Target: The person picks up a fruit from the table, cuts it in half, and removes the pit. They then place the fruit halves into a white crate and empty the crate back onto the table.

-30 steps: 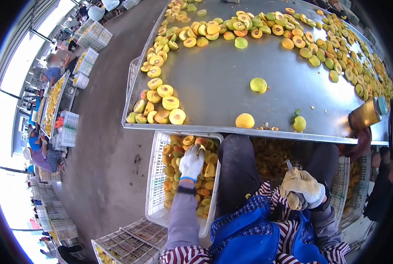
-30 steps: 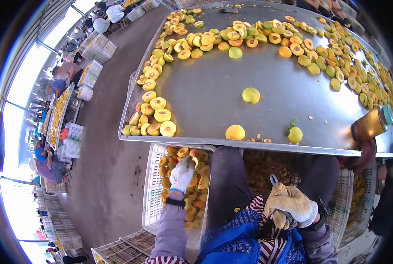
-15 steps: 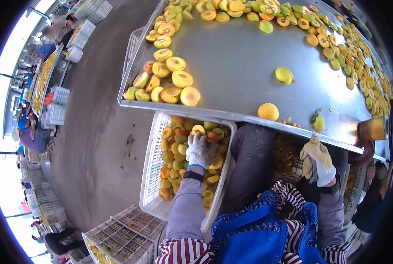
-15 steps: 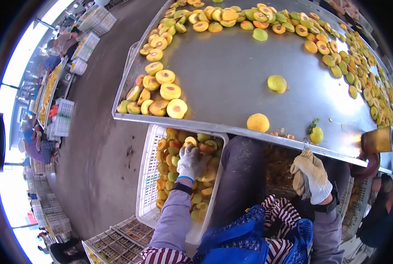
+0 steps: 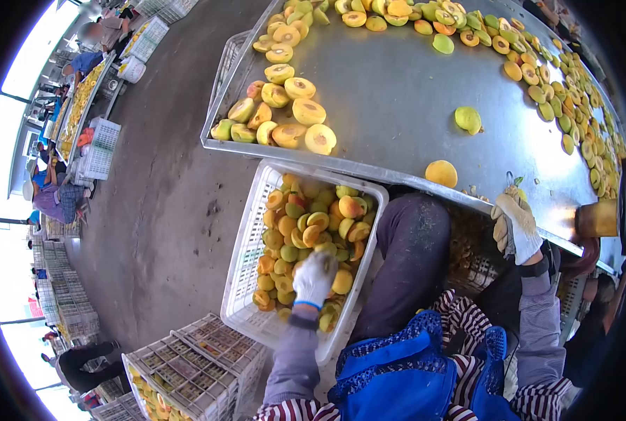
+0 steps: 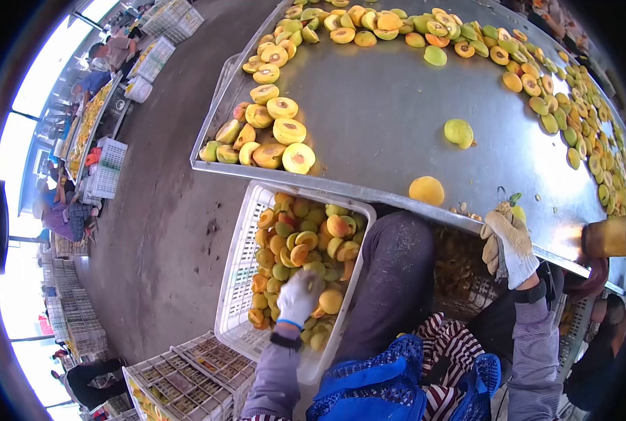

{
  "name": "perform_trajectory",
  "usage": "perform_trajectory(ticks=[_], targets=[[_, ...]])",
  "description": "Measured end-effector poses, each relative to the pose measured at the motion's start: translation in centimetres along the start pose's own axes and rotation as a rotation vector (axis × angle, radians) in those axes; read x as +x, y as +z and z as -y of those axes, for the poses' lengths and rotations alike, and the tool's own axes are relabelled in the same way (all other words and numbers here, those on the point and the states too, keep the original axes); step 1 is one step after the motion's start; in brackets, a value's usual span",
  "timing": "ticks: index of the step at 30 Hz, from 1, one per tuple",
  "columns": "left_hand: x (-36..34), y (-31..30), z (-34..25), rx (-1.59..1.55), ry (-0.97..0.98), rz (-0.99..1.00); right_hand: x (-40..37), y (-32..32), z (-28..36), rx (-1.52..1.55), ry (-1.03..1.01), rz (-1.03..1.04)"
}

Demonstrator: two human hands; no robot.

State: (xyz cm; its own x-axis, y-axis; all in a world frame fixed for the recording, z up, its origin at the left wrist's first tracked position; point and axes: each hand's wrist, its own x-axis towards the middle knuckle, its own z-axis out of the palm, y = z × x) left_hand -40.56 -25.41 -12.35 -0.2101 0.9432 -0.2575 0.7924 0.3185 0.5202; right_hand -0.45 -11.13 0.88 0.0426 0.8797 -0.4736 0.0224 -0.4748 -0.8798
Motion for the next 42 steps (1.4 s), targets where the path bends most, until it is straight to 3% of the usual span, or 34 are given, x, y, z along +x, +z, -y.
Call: perform_trajectory(ticks=[1,4,7,8,11,12,13,14,15,16,17,18,19,21,23,27,30,33,35,37,40,42], targets=[[2.9,-0.1,-0.5,0.047,0.111,-0.126,-0.1,0.0,0.0,0.002,0.001,-0.010],[10.4,0.8,0.1,0.264,0.207,-0.125,-0.3,0.4,0.4,-0.059,0.006,-0.067],[11.7,0.8,-0.4,0.487,0.010,0.123,0.4,0.0,0.0,0.056,-0.028,0.057],[11.5,1.2,0.4,0.425,-0.092,0.151,-0.2,-0.1,0.4,-0.027,0.049,-0.045],[7.8,-0.2,2.6,0.585,-0.201,0.150,-1.3,1.4,1.5,-0.093,0.077,-0.125],[6.4,1.1,6.8,0.421,-0.289,0.092,-1.4,1.6,1.7,-0.113,0.103,-0.150],[5.8,-1.4,6.1,0.415,-0.487,0.203,-1.0,1.2,1.2,-0.104,0.068,-0.129],[4.8,-0.5,11.2,0.189,-0.713,0.342,-0.5,0.1,0.2,-0.093,0.033,-0.110],[1.1,-0.2,13.4,0.415,-0.609,0.221,-0.1,-0.5,-0.4,-0.079,-0.005,-0.091],[-2.7,1.3,18.2,0.411,-0.592,0.211,0.0,-0.4,-0.6,-0.112,-0.042,-0.097],[-6.5,1.5,19.9,0.503,-0.547,0.288,0.1,-0.3,-0.8,-0.146,-0.078,-0.104],[-9.7,3.0,22.1,0.523,-0.548,0.229,-0.1,-0.2,-0.7,-0.146,-0.062,-0.104],[-11.1,1.5,19.5,0.558,-0.556,0.207,-0.2,-0.1,-0.4,-0.146,-0.049,-0.105],[-10.1,0.3,17.2,0.370,-0.761,0.270,-0.4,0.3,0.0,-0.139,-0.016,-0.094],[-7.6,-0.2,12.4,0.083,-0.390,-0.157,-0.6,0.7,0.5,-0.114,0.018,-0.085],[2.7,1.4,6.1,0.062,0.140,-0.275,-1.3,1.6,1.2,-0.151,-0.004,-0.096],[6.5,4.8,6.1,0.213,0.190,-0.185,-0.8,1.2,0.3,-0.109,-0.034,-0.102],[2.4,3.3,2.5,0.367,-0.097,0.278,-1.3,2.3,1.4,-0.136,0.048,-0.165],[-1.2,5.6,5.2,0.440,-0.014,0.083,-1.8,2.7,2.0,-0.166,0.040,-0.122],[-2.6,3.8,5.3,0.356,-0.094,0.224,-2.0,3.0,2.1,-0.198,0.058,-0.151],[-6.6,3.7,6.1,0.366,-0.008,0.099,-1.1,1.8,1.1,-0.159,0.012,-0.127],[-9.0,2.8,6.2,0.370,0.011,0.177,-0.8,1.5,0.6,-0.162,-0.022,-0.128]])
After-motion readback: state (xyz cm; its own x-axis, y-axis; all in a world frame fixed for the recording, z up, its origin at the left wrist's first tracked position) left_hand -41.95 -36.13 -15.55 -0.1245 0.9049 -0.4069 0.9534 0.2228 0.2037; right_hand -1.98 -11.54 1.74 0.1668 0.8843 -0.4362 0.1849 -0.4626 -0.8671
